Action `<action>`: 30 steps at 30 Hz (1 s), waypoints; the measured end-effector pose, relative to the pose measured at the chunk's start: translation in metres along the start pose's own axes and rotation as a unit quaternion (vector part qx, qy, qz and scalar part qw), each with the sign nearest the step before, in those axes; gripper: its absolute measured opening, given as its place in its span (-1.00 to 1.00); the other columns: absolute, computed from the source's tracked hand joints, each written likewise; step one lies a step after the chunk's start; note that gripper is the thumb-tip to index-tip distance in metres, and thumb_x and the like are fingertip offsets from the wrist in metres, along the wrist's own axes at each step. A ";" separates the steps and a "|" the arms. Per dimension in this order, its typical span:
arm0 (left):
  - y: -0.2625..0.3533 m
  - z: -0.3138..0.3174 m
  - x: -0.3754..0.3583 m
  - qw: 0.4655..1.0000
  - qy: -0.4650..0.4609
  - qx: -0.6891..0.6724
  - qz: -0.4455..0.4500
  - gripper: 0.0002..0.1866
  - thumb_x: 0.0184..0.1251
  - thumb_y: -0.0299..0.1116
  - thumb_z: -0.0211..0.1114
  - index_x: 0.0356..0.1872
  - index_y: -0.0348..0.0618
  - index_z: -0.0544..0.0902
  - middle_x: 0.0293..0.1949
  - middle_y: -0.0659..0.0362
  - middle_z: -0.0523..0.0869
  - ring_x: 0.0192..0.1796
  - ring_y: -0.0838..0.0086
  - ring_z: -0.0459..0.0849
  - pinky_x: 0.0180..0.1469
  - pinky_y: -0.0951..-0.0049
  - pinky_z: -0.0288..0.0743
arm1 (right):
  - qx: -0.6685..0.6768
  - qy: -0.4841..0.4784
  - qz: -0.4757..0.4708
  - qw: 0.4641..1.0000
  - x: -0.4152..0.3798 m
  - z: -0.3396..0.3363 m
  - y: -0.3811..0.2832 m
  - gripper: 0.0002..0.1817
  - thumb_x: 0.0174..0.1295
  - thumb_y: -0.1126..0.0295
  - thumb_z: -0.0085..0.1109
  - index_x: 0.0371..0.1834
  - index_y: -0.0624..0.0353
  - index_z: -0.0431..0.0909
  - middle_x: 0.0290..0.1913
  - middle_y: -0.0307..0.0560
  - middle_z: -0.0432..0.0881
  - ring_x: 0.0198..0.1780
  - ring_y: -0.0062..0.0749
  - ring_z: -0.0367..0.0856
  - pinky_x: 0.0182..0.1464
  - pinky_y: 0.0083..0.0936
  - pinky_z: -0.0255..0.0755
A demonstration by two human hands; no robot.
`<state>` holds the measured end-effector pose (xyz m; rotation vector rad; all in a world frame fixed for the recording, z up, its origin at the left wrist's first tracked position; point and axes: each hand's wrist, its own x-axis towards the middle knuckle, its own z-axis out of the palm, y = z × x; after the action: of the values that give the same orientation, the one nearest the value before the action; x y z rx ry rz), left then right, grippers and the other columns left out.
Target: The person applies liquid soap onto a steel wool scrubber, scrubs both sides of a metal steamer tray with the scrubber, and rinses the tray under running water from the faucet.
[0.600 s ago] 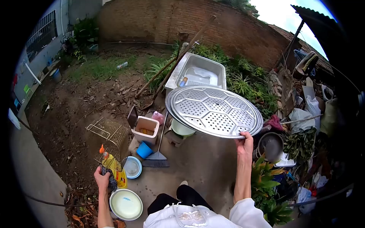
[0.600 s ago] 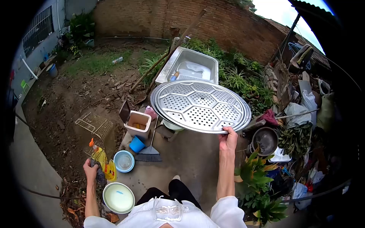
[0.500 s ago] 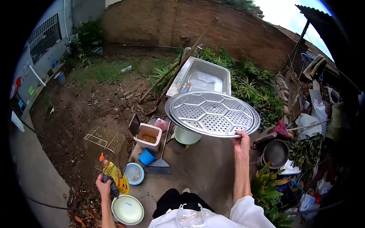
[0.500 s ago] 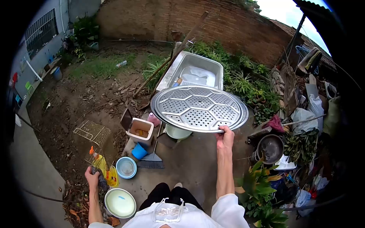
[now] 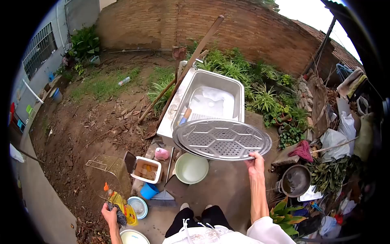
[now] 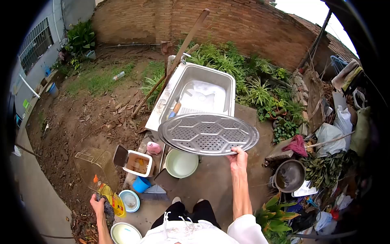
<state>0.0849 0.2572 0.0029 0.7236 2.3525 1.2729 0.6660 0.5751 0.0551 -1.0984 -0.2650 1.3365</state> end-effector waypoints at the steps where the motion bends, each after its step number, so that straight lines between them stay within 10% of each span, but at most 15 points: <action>1: 0.022 0.029 0.004 1.000 0.001 -0.016 0.001 -0.80 -0.10 -0.72 0.17 -0.38 -0.28 0.53 -0.45 0.34 0.58 -0.42 0.65 0.49 -0.31 0.59 0.37 | -0.004 -0.008 -0.013 1.000 0.020 0.013 -0.029 -0.81 0.00 0.61 0.11 -0.28 0.22 0.55 -0.30 -0.13 0.65 -0.28 -0.31 0.69 -0.15 -0.14 0.75; 15: 0.189 0.244 -0.049 0.988 0.133 -0.083 0.006 -0.74 -0.06 -0.74 0.15 -0.28 -0.31 0.57 -0.37 0.29 0.64 -0.36 0.62 0.57 -0.27 0.60 0.43 | -0.003 -0.152 -0.008 0.988 0.350 0.122 -0.167 -0.84 0.01 0.64 0.15 -0.30 0.33 0.57 -0.32 -0.08 0.65 -0.34 -0.32 0.68 -0.23 -0.20 0.74; 29: 0.313 0.367 -0.152 0.976 0.176 -0.072 -0.103 -0.71 -0.19 -0.75 0.20 -0.33 -0.31 0.59 -0.38 0.27 0.66 -0.36 0.59 0.59 -0.26 0.57 0.45 | 0.018 -0.199 0.180 0.963 0.604 0.181 -0.072 -0.55 0.01 0.72 0.12 0.05 0.27 0.52 -0.10 -0.02 0.66 -0.08 -0.13 0.68 0.06 -0.02 0.65; 30: 0.308 0.367 -0.147 0.978 0.169 -0.056 -0.104 -0.72 -0.18 -0.75 0.19 -0.33 -0.31 0.59 -0.38 0.27 0.66 -0.36 0.60 0.60 -0.24 0.58 0.46 | 0.054 -0.197 0.195 0.959 0.597 0.180 -0.066 -0.58 0.00 0.76 0.12 -0.02 0.24 0.52 -0.11 -0.08 0.66 -0.07 -0.23 0.66 0.07 -0.23 0.64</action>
<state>0.4813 0.5536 0.0824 0.2286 2.5083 1.5153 0.7499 1.1869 -0.0516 -0.8089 -0.2706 1.9041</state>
